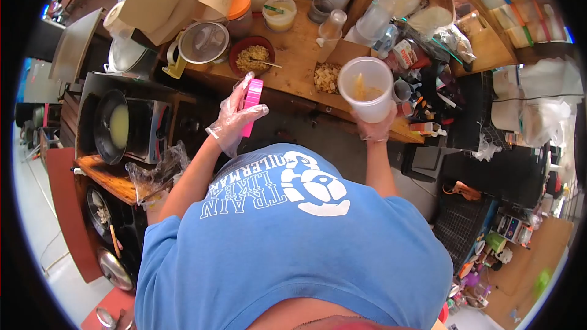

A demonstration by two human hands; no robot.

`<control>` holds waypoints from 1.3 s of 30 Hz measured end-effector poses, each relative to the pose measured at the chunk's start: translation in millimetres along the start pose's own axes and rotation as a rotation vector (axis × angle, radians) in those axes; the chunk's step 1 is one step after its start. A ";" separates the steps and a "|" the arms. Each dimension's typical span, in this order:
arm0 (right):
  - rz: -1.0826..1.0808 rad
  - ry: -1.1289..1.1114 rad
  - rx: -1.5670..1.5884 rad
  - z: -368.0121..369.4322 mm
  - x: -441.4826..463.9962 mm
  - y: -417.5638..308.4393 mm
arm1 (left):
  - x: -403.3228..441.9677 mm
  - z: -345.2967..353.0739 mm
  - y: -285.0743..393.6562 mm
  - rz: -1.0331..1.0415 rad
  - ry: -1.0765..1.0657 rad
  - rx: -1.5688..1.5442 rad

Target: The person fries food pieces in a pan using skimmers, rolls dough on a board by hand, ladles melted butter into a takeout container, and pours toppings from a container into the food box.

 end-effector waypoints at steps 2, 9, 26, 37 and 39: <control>-0.006 -0.111 -0.080 37.4 16.0 -48.9 | -4.0 -2.8 27.5 0.363 0.043 0.411; -0.213 -0.721 0.086 205.8 54.3 -147.4 | -109.0 1.8 148.8 0.546 0.416 1.136; 1.412 -2.355 0.792 440.2 -342.4 -451.8 | -612.9 59.6 -11.9 -0.221 1.672 0.886; 1.468 -3.086 -0.001 432.8 -765.8 -510.5 | -876.0 182.7 -204.8 -0.817 2.010 0.127; 1.303 -3.243 -0.415 408.2 -824.3 -522.2 | -904.9 215.2 -230.7 -0.971 2.066 0.007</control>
Point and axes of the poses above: each hand's wrist, its own x-axis towards the middle knuckle, its own z-axis out of the palm, y = z × x, the point moved 5 cm from there along x, towards the middle knuckle, and after that the axes turned 12 degrees about -y, right-handed, at the moved point
